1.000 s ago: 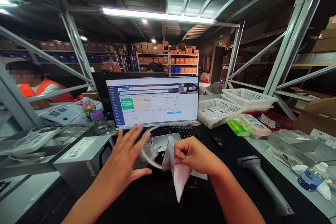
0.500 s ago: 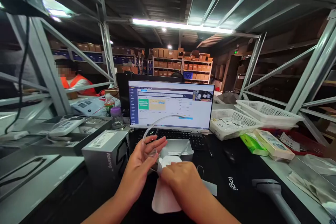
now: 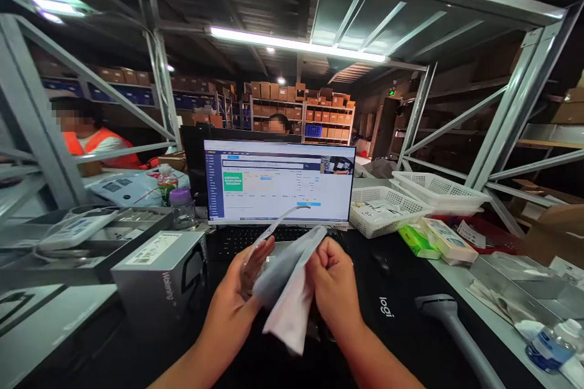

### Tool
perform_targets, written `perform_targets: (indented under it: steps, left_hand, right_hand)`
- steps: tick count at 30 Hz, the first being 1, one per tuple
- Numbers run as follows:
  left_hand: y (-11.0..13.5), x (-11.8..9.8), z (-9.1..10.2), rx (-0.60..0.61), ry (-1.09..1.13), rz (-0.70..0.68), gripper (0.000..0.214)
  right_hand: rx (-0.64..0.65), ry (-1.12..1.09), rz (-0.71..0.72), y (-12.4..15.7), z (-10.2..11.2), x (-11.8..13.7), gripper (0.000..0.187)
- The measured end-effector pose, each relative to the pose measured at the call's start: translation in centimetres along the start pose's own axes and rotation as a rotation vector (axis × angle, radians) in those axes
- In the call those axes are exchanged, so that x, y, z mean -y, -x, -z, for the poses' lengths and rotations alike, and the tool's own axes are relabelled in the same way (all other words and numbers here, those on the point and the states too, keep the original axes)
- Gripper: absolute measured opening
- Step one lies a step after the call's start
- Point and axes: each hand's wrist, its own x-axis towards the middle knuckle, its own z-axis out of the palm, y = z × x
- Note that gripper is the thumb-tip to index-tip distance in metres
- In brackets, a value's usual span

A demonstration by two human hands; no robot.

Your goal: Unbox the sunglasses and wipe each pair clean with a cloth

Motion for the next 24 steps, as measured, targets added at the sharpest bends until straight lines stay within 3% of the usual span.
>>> perform_targets:
  steps: [3, 7, 14, 20, 24]
  left_hand:
    - [0.1, -0.2, 0.4, 0.03, -0.013, -0.019, 0.053]
    - [0.2, -0.1, 0.5, 0.037, -0.003, 0.002, 0.054]
    - [0.6, -0.1, -0.6, 0.114, -0.067, 0.07, 0.049]
    - [0.5, -0.7, -1.1, 0.095, -0.162, 0.098, 0.054]
    - [0.8, -0.5, -1.2, 0.067, -0.133, 0.084, 0.061]
  right_hand:
    - [-0.107, 0.066, 0.054, -1.6, 2.0, 0.3, 0.049]
    - [-0.085, 0.109, 0.044, -2.3, 2.8, 0.5, 0.047]
    - [0.001, 0.05, -0.033, -1.1, 1.0, -0.5, 0.046]
    - [0.006, -0.075, -0.061, 1.5, -1.0, 0.9, 0.047]
    - [-0.012, 0.038, 0.002, 3.6, -2.6, 1.3, 0.038]
